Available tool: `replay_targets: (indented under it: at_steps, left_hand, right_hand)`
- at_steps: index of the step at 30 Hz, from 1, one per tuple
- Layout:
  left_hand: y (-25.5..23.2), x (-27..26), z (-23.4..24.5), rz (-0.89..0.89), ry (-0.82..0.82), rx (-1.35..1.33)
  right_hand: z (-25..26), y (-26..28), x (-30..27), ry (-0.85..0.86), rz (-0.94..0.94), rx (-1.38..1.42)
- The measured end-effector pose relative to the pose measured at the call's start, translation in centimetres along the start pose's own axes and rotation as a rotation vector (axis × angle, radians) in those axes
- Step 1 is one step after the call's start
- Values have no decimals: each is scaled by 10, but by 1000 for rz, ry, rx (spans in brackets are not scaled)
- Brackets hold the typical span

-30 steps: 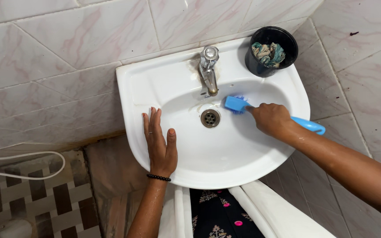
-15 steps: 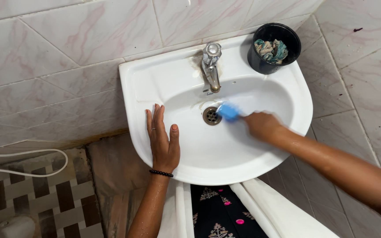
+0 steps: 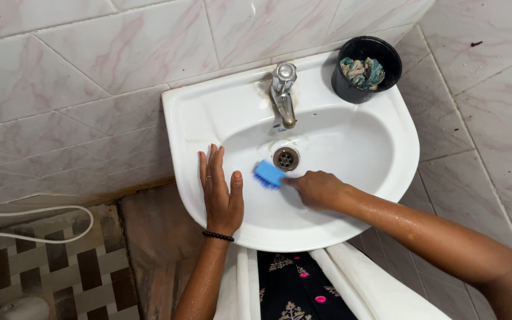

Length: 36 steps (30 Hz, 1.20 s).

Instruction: The person washes their hands at a white sink, then uses a blue scrub brush to clean the sink basin and faucet area. They rinse the brush and their hands under running water before turning off the tap.

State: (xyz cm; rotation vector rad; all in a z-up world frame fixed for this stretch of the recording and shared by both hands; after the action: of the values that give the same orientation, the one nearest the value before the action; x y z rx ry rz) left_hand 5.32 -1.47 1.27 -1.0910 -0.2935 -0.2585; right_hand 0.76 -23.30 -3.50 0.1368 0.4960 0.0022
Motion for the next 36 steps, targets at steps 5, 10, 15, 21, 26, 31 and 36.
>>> replay_targets:
  at_steps: [5,10,15,21,26,31,36]
  left_hand:
    - [0,2,-2,-6,7,9]
    - [2,1,-1,5,14,-1]
    - [1,1,1,-3,12,-18]
    - [2,2,1,1,-16,-38]
    - [-2,4,-6,-81,81,140]
    - [-10,-10,-37,-147,640,658]
    - [4,-28,-55,29,1039,764]
  right_hand:
    - [24,-26,9,-102,-107,-166]
    - [-2,21,23,-151,81,-52]
    - [18,-36,21,-186,-82,-152]
    - [18,-49,1,-59,-142,-49]
    - [-7,12,-10,69,42,173]
    - [22,-71,-27,64,-230,-143]
    - [22,-55,-40,61,-123,-31]
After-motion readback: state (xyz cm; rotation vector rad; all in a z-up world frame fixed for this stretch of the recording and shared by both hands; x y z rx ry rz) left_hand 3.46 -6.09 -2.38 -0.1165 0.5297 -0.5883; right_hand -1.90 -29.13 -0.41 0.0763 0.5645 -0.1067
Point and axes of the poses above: each hand's wrist, its own x-axis towards the middle knuckle, its own z-axis out of the back of the hand, y = z × x, the point moved 6 cm from there along x, towards the middle knuckle, and after that the axes turned 14 degrees about -y, right-handed, at the moved point
